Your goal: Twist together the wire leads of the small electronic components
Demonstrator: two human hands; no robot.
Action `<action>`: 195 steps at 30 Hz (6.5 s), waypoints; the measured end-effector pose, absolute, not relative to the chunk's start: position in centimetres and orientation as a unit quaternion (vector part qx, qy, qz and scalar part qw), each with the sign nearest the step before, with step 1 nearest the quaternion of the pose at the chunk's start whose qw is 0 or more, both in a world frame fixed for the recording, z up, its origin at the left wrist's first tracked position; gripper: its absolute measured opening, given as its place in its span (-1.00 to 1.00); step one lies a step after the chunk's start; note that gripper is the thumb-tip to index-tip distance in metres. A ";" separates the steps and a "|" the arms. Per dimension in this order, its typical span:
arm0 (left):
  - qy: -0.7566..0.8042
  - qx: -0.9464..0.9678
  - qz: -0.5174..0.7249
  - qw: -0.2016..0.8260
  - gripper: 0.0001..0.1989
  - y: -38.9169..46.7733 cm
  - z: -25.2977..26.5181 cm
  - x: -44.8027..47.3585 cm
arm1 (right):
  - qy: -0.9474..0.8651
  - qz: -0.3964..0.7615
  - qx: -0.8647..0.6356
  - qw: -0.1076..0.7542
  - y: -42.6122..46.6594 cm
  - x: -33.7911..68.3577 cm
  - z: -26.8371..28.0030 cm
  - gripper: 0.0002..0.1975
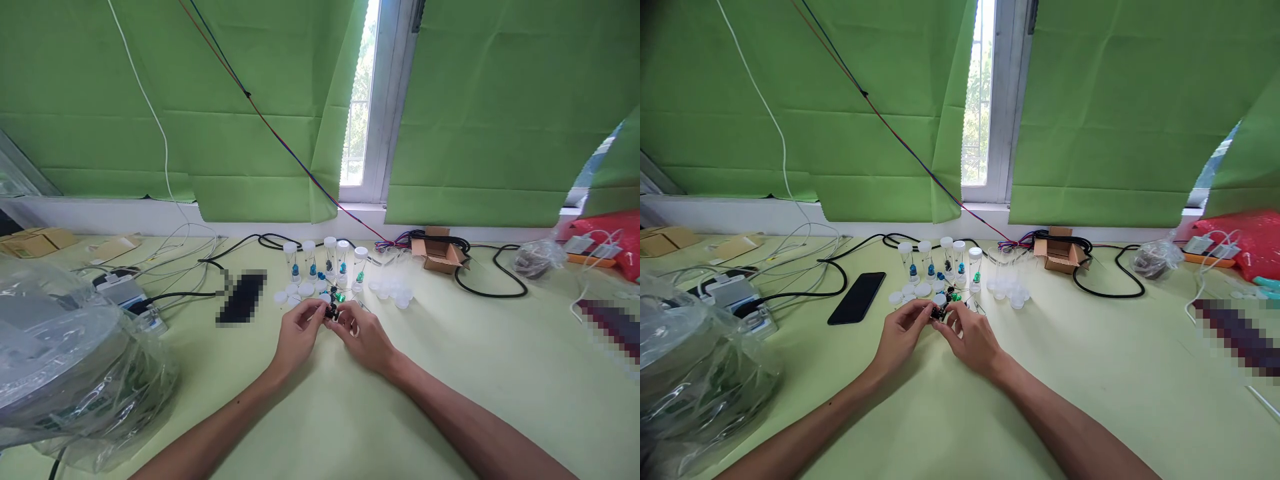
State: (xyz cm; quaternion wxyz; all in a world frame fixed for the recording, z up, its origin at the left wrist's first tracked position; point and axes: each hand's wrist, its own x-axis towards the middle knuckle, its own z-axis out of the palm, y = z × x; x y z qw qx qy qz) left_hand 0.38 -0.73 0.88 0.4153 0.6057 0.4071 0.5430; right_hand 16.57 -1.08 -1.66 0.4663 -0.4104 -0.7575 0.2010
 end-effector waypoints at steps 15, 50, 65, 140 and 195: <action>0.392 0.608 0.541 0.429 -0.82 -0.9 1.1 0.6 | -0.781 0.174 -0.419 0.429 -1.2 16.8 -1.2 -0.75; 0.393 0.613 0.531 0.434 -0.81 -0.9 1.1 0.5 | -0.780 0.181 -0.414 0.434 -1.1 16.7 -1.5 -0.80; 0.396 0.609 0.533 0.434 -0.81 -0.9 1.1 0.6 | -0.788 0.163 -0.414 0.425 -1.1 16.8 -1.3 -0.72; 0.409 0.706 0.452 0.361 -0.70 -0.8 1.2 0.0 | -0.792 0.163 -0.411 0.422 -1.0 16.9 -1.6 -0.89; 0.411 0.634 0.500 0.423 -0.71 -1.2 3.8 -0.4 | -0.647 -0.210 -0.674 0.288 1.1 21.3 2.6 -0.84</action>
